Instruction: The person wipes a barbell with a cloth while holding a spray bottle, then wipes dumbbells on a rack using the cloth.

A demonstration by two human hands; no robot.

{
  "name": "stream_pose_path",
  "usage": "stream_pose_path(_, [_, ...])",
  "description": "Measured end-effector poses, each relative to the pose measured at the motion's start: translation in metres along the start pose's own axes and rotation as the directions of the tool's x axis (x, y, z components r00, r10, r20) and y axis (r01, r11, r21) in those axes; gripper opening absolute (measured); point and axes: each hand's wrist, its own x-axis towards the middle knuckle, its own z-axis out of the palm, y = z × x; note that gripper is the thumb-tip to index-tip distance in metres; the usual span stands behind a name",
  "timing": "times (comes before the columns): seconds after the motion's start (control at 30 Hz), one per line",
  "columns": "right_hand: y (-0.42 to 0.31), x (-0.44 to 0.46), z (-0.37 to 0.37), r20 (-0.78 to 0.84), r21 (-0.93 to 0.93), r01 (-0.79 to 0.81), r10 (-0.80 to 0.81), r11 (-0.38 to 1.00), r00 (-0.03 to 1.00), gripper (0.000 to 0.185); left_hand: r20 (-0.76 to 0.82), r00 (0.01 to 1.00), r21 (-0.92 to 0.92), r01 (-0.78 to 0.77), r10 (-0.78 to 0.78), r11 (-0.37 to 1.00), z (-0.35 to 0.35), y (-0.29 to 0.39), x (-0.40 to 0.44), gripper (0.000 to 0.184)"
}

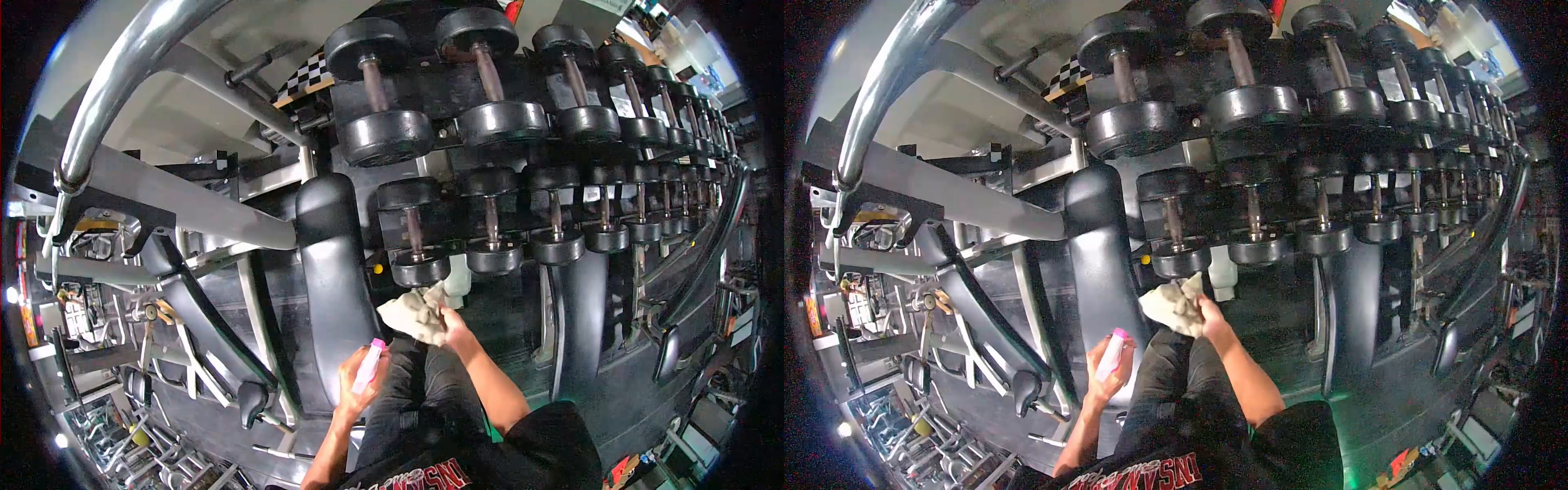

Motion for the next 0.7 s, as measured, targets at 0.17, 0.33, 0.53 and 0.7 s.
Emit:
stream_pose_path(0.17, [-0.012,0.14,-0.101,0.04,0.397,0.21,-0.246,0.893,0.969,0.026,-0.014,1.0,-0.021,-0.019,0.019,1.0,0.0,0.003,-0.003,0.01])
stream_pose_path(0.33, [-0.028,0.162,-0.026,0.059,0.567,0.279,-0.377,0.775,0.925,0.029,0.018,0.972,-0.194,0.233,-0.234,0.953,-0.004,-0.008,-0.018,0.009])
stream_pose_path(0.53, [-0.009,0.122,0.02,-0.018,0.564,0.302,-0.355,0.768,0.935,0.038,-0.066,0.979,-0.097,0.186,-0.193,0.978,-0.003,-0.004,-0.017,0.008])
stream_pose_path(0.7, [0.03,0.154,0.02,0.037,0.617,0.053,-0.096,0.785,0.995,0.029,-0.035,0.966,-0.183,0.247,-0.257,0.952,0.002,0.015,-0.009,0.011])
